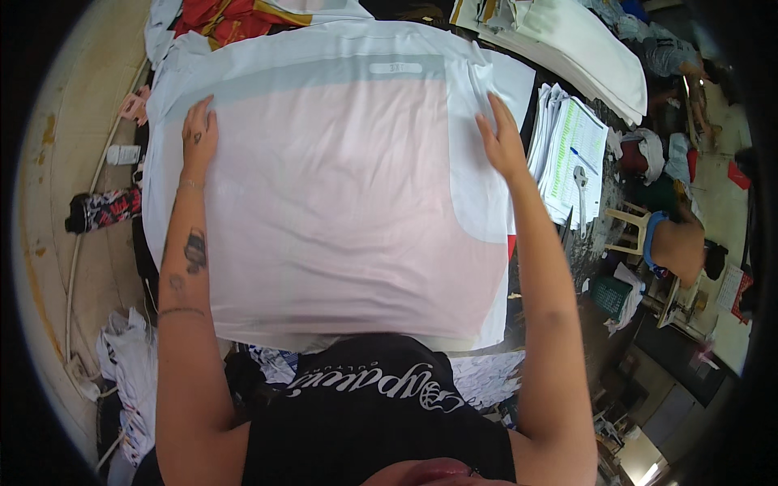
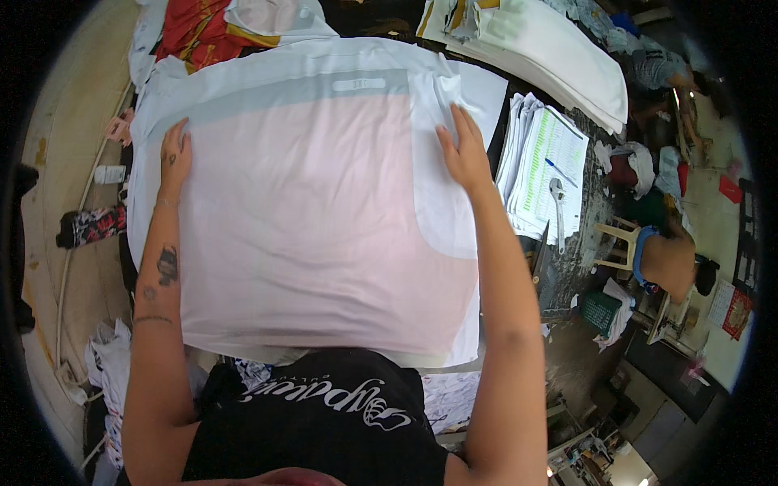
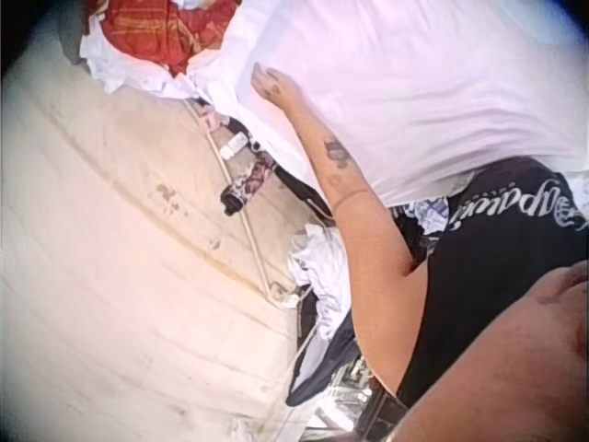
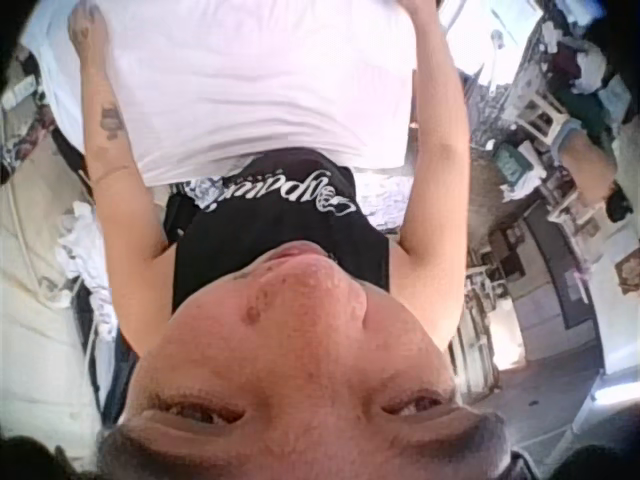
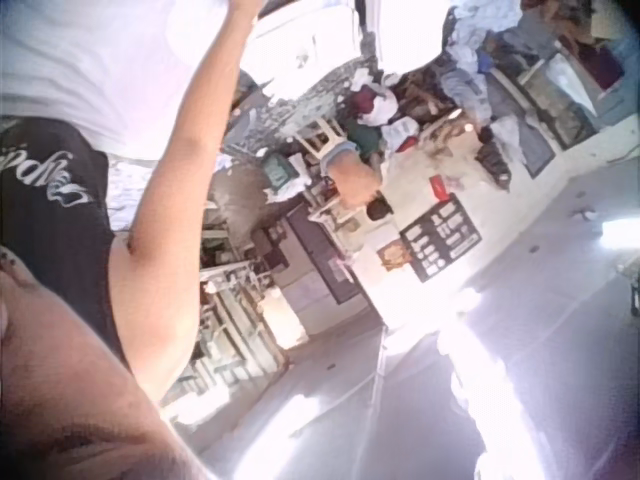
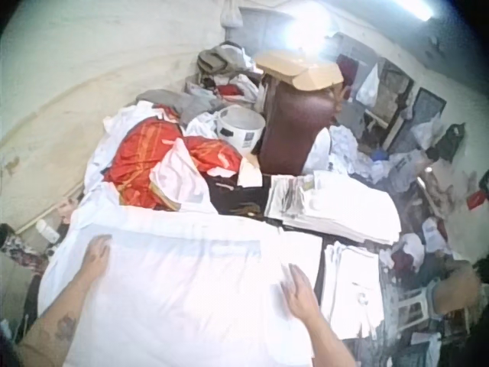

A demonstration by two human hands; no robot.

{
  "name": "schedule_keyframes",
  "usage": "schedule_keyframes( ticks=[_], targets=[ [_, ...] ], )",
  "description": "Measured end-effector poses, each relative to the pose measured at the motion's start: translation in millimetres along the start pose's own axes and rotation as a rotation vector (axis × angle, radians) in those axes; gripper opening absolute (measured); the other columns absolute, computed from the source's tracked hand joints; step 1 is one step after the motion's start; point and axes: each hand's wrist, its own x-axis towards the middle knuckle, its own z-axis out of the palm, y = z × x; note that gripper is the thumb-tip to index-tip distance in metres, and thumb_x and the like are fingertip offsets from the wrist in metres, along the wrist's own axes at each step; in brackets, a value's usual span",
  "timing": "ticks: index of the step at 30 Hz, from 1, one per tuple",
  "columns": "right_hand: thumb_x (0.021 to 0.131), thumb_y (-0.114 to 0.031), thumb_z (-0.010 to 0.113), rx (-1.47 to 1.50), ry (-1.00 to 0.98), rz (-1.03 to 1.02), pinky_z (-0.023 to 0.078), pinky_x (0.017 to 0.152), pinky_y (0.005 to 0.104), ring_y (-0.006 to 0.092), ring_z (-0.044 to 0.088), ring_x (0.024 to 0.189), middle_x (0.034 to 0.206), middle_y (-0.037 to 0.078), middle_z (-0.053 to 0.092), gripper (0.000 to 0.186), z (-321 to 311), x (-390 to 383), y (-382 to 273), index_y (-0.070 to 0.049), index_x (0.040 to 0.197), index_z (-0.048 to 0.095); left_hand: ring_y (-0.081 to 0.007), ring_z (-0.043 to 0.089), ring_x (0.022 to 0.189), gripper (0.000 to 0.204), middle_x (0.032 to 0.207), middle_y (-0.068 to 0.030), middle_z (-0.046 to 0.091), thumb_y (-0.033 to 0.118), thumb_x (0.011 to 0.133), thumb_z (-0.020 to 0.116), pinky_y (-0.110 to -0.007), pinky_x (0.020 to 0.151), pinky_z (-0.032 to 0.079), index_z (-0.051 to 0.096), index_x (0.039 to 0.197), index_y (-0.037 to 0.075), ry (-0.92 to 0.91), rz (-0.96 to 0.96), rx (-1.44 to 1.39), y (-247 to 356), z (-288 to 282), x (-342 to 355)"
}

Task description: The person lays a red and white jersey on a table, uses shears to cut a white fabric piece along the jersey's outline, then folds and sets aside the cut piece. The process is repeated with another jersey.

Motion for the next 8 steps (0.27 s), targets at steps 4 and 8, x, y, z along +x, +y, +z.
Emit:
schedule_keyframes(
  ticks=[4,8],
  targets=[
    [0.106,-0.047,0.051,-0.555,-0.124,0.159,0.033,0.122,0.0498,0.0445,0.036,0.15,0.161,0.025,0.04,0.064,-2,62,63,-0.013,0.159,0.043,-0.0353,0.051,0.139,0.046,0.146,-0.0148,0.058,0.035,0.101,0.059,-0.05,0.115,0.039,0.061,0.143,0.018,0.099,-0.037,0.396,-4,45,44],
    [0.103,-0.05,0.054,-0.608,0.057,0.041,0.03,0.125,0.0482,0.0449,0.034,0.151,0.165,0.02,0.038,0.068,14,90,83,-0.015,0.16,0.042,-0.0322,0.037,0.151,0.06,0.162,-0.0147,0.043,0.04,0.1,0.061,-0.059,0.121,0.028,0.049,0.156,0.021,-0.033,-0.082,0.074,-61,48,82]
  ],
)
